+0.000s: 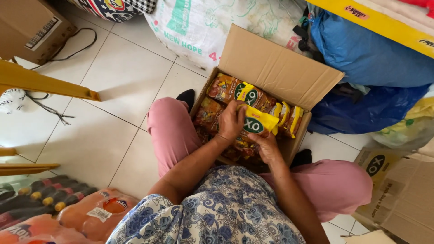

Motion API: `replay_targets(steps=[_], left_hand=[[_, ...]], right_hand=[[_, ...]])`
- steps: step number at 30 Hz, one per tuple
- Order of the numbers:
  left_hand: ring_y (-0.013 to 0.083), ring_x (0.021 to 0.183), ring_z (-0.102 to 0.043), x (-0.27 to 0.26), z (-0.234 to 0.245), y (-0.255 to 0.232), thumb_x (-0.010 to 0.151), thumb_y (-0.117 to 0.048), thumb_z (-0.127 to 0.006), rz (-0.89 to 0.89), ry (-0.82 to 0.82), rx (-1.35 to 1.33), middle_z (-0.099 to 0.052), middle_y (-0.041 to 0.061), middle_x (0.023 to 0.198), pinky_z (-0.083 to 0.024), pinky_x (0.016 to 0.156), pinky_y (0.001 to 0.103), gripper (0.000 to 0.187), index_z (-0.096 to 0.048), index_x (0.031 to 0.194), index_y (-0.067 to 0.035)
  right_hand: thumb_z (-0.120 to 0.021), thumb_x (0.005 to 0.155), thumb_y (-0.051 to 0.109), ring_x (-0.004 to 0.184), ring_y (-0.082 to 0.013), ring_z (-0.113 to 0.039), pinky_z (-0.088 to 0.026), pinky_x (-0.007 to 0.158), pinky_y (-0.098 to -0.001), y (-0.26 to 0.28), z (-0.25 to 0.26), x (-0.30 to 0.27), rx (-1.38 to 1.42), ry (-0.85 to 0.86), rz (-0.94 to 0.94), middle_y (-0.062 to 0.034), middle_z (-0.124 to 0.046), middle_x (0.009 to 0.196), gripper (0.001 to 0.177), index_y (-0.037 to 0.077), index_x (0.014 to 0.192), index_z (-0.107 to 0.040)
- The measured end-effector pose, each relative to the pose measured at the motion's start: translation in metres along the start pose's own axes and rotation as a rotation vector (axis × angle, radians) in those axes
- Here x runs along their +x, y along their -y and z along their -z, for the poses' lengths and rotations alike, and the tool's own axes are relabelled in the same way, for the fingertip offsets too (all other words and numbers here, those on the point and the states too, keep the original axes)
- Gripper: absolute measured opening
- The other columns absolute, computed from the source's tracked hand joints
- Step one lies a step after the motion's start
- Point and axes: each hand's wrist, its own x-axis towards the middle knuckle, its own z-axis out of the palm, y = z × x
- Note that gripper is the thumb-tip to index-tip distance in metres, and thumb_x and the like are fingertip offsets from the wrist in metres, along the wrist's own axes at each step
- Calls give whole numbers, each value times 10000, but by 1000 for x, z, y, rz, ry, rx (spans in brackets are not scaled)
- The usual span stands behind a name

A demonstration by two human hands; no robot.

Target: Stocking and organizing snack packets from a cardboard box onto store shelves.

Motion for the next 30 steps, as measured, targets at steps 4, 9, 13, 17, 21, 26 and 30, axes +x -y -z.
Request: replay_targets(steps=[4,9,13,17,21,26,30], left_hand=[[265,979,-687,1,0,7,1024,-201,-671,-213,-13,122,-710,155,1062,-550,856,360,183,-640,1138,-62],[157,1046,-648,19,3,36,873,-243,-781,190,488,-397,-653,67,1163,-567,903,316,530,-513,1309,-106],[135,976,-675,10,9,14,846,-236,-848,191,708,-266,-735,69,1081,-565,888,288,489,-629,1235,-36],[118,935,-651,8,4,16,844,-212,-861,92,619,-279,-730,42,1023,-553,853,284,437,-667,1188,-25],[94,909,-645,10,1,17,812,-215,-881,34,535,-207,-738,36,994,-551,825,273,442,-694,1171,-37],[107,870,-695,14,9,12,763,-328,-908,103,443,21,-788,99,980,-566,807,286,505,-740,1145,-43],[180,942,-722,18,4,42,784,-403,-876,38,419,24,-766,155,1043,-573,825,341,699,-625,1300,-4]], right_hand=[[-833,849,83,1106,-199,-686,-561,974,-371,4,-3,1,72,-128,-67,-37,-731,1197,560,30,1362,-615],[-783,912,256,1046,-287,-684,-551,855,-454,25,32,5,263,-17,-53,-90,-715,1220,549,73,1387,-579],[-777,882,350,1256,-290,-616,-492,1078,-502,50,19,1,361,-42,27,-79,-628,1377,630,127,1422,-542],[-780,870,418,1330,-301,-549,-430,1102,-529,41,21,2,420,21,62,-80,-602,1423,687,147,1445,-520],[-805,845,473,1352,-288,-533,-412,1148,-509,36,11,4,411,48,64,-74,-570,1471,807,114,1492,-485],[-840,820,431,1353,-239,-536,-416,1143,-474,45,-1,-2,319,123,96,-39,-575,1462,816,132,1489,-482],[-862,868,329,1329,-242,-543,-424,1118,-461,43,15,0,318,137,145,-42,-585,1449,751,104,1484,-495]])
